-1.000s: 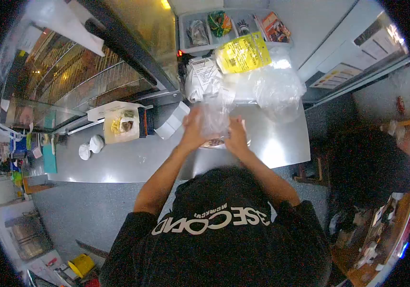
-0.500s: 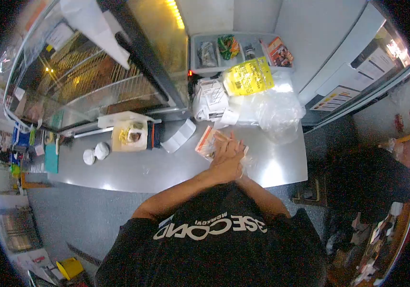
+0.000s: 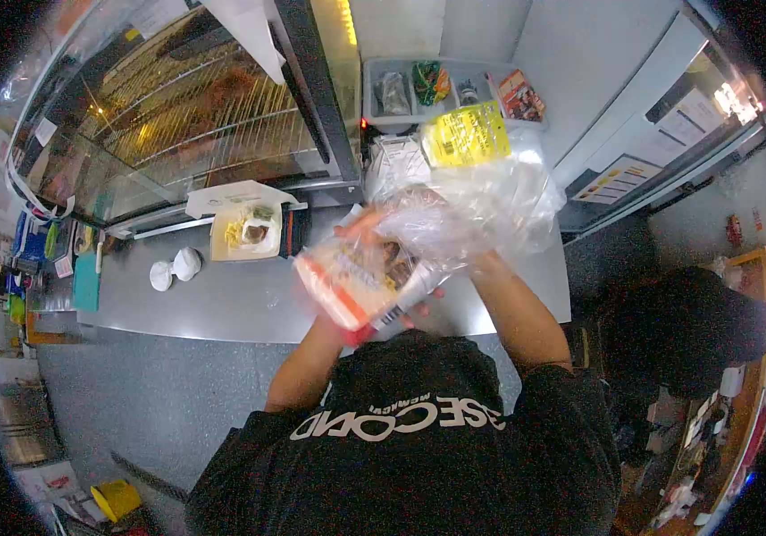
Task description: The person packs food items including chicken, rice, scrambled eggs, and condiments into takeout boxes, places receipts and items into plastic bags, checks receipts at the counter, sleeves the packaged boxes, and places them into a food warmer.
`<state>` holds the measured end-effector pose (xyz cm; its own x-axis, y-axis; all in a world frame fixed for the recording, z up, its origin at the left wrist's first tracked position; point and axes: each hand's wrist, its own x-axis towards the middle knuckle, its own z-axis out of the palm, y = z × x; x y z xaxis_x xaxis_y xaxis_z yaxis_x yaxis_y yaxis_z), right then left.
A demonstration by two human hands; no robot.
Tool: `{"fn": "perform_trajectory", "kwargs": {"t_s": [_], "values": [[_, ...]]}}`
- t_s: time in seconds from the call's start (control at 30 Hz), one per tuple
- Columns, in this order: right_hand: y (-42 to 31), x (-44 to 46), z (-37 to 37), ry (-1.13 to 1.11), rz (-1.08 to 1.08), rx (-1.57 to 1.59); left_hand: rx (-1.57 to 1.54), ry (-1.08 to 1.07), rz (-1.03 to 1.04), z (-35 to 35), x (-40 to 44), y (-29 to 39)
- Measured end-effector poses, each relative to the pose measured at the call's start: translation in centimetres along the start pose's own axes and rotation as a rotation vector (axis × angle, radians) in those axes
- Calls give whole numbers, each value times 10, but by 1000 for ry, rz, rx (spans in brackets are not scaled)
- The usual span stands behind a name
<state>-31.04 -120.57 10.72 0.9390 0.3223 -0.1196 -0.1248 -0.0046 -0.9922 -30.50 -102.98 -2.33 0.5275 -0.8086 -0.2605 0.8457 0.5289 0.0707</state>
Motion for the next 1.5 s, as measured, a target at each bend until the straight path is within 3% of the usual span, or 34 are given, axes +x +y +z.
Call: {"fn": "perform_trajectory", "kwargs": {"t_s": [0.17,0.2,0.33,0.5,0.63,0.67,0.7,0.77,0.8,0.87,0.9,0.97,1.0,1.1,1.17,1.27,1.3,1.33,1.37,1.4,1.43,1.47,1.5], "values": [[-35,-18,-3,136,-325,-331,-92,-130,243,44,7,-15],[-37,-22,-4,180,-382,-382,8,-246,314,45,17,-12],[-32,-32,4,338,-495,-405,416,-111,876,44,19,-35],[-7,-34,-11,322,-336,-42,1034,-178,1361,32,28,-41],[-8,-33,-21,323,-479,-967,1617,-590,1835,59,15,3],[20,-29,-32,347,-538,-1089,1764,-708,1943,66,12,12],[34,-28,-42,295,-429,-991,1910,-833,2049,69,13,17],[53,-28,-61,191,-222,-790,2050,-1245,1905,59,19,20],[61,-29,-66,172,-78,-732,2171,-1448,1710,53,20,27],[111,-20,-81,10,-55,-1254,2221,-1456,1249,21,30,24],[137,-15,-87,-73,-41,-1513,2258,-1087,1166,20,40,21],[178,-19,-89,36,-227,-1444,2208,-381,970,21,64,11],[186,-22,-88,22,-196,-1349,2101,-185,892,-1,83,4],[218,-31,-84,16,-103,-1073,2049,-65,641,-71,97,-18],[252,-37,-81,81,-76,-726,2090,63,678,-73,80,-42],[295,-34,-92,107,-126,39,2052,113,712,-101,83,-57],[236,-23,-104,32,-79,118,2158,144,697,-107,84,-61],[176,-4,-135,-291,-254,-68,2263,175,683,-111,86,-65],[175,11,-158,-397,-8,-211,2301,173,667,-116,88,-66],[142,43,-183,-489,-80,-151,2338,171,652,-120,90,-68],[125,70,-210,-275,-45,-272,2312,136,635,-123,91,-66],[137,110,-243,-109,-204,-345,2284,103,620,-127,89,-65],[115,147,-260,164,-207,-301,2256,72,606,-133,83,-68]]}}
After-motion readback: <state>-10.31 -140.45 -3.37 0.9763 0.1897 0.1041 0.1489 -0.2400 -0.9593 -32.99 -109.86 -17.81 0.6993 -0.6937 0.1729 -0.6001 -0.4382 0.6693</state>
